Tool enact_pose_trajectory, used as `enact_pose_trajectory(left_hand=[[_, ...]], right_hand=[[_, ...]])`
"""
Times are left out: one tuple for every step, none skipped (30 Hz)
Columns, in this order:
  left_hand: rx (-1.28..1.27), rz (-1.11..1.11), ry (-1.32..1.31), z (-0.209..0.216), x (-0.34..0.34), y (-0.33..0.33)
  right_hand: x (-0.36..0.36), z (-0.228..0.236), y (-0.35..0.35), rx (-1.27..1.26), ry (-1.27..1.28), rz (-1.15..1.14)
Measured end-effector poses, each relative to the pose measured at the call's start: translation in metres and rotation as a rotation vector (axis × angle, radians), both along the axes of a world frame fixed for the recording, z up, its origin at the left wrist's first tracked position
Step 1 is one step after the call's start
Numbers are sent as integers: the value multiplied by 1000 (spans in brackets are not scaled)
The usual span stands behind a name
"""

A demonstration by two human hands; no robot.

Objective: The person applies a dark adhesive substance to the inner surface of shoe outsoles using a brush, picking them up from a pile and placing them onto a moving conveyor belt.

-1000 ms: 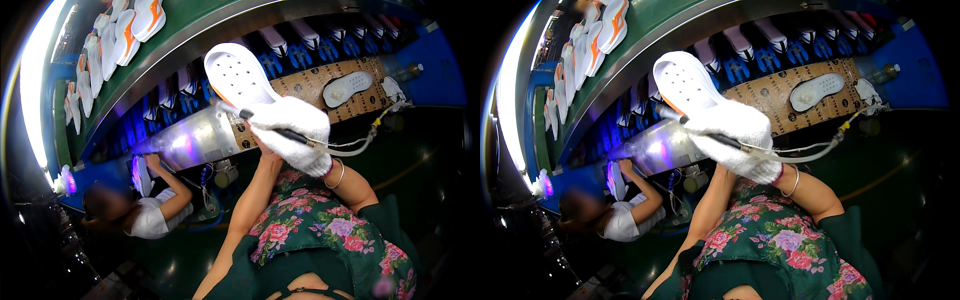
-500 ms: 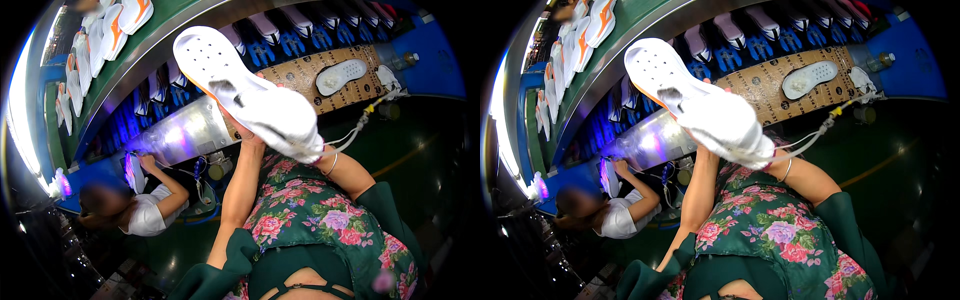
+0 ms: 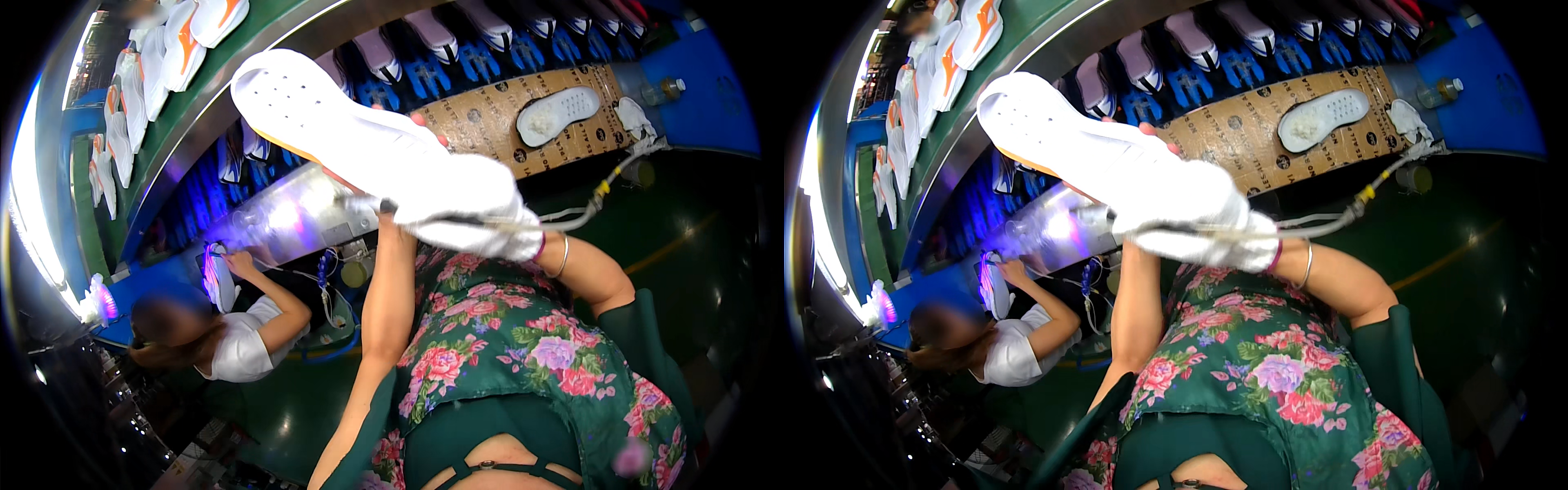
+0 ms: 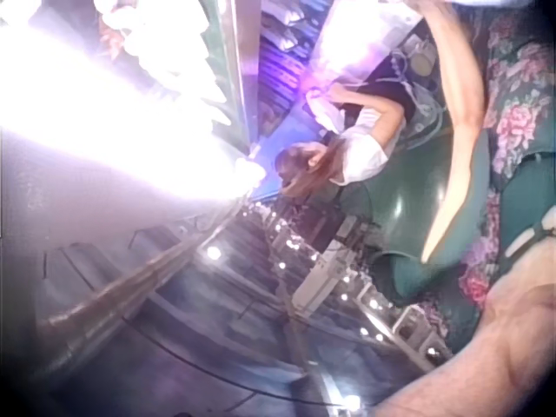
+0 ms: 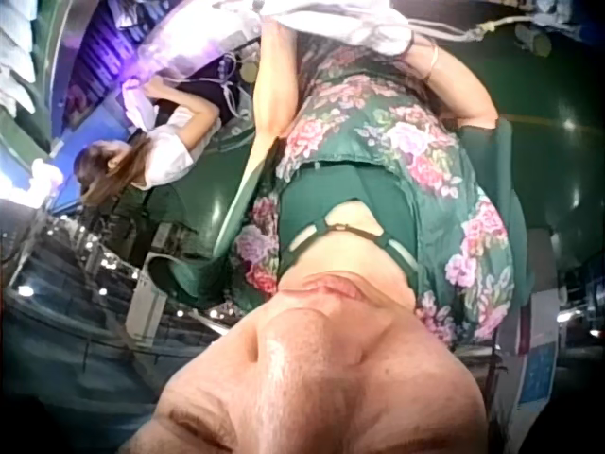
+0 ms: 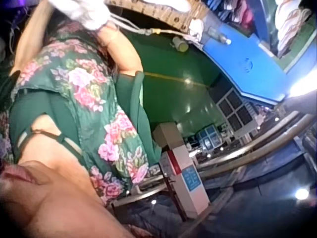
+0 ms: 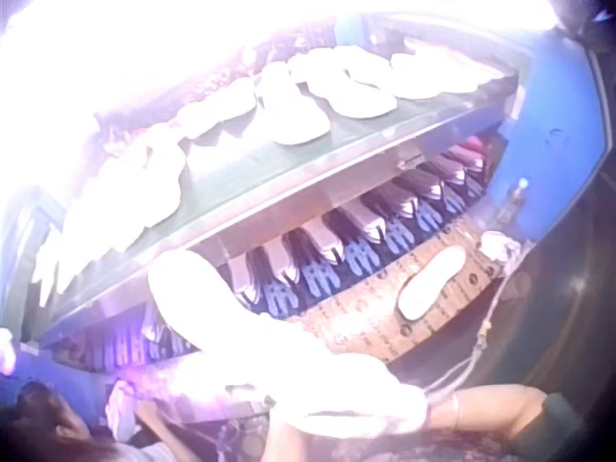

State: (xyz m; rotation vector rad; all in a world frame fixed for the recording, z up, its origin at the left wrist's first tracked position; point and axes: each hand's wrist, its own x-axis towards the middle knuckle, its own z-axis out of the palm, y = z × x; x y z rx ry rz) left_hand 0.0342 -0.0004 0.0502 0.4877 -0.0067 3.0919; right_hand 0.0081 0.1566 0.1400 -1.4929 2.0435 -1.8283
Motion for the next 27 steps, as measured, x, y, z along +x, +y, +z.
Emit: enact_pose_trajectory(left_hand=[[40,32,-100,7,0,0],[80,64,-201,14,-1,1],[119,95,-302,17,0,0],[19,43,-190,9,-1,-5],[-85,2,-73,3,-2,-9],[-68,46,-104,-4,1,-10],[-13,89,-93,1,0,-8],[44,131,-82,6,1,-6],[33,103,-66,11,1,-7],[27,69,-53,14,1,-6],[11,30,-55,14,1,-8],[-4,-8,-60,13,3,-9],[-21,-44,-59,14,3,-11],[-61,-81,-76,10,1,-19],[-30,-18,-53,8,1,-17],[1,49,-31,12,0,-13],[-53,-51,-48,8,3,-20],[-106,-151,-66,0,7,-34],[-117,-172,-74,4,7,-35],[-128,-193,-84,7,8,-36],[-136,-216,-99,11,10,-36],[-170,-224,-87,10,5,-41],[-199,-223,-57,10,1,-44],[-227,-222,-32,11,-2,-46],[-246,-214,6,13,-6,-46],[-265,-207,43,17,-10,-46],[-284,-200,81,20,-13,-46]], right_hand=[[-5,-5,4,29,-13,-40],[-8,-15,5,36,-49,-86],[-4,-17,5,43,37,-76],[1,-15,1,45,131,-59],[7,-15,0,46,225,-42],[16,-22,3,45,164,-23],[17,-15,2,23,132,-21],[10,-9,2,-33,11,52],[1,-4,2,-88,-110,126],[-5,5,4,10,-48,6],[-7,-10,7,53,-103,-49],[-9,-13,8,51,-20,-30],[-9,-14,7,47,68,-11],[0,-18,6,56,151,4],[11,-21,6,65,235,18],[16,-19,4,85,169,60],[15,-17,4,92,52,73],[11,-11,6,100,-65,86],[6,-6,6,109,-186,98],[-2,-5,3,116,-67,-2],[-4,-14,7,73,-126,18],[-3,-17,7,71,46,61],[0,-19,6,68,219,103],[13,-19,11,104,185,126],[20,-16,10,123,126,136],[18,-12,11,117,-47,177],[14,-6,12,112,-220,218]])
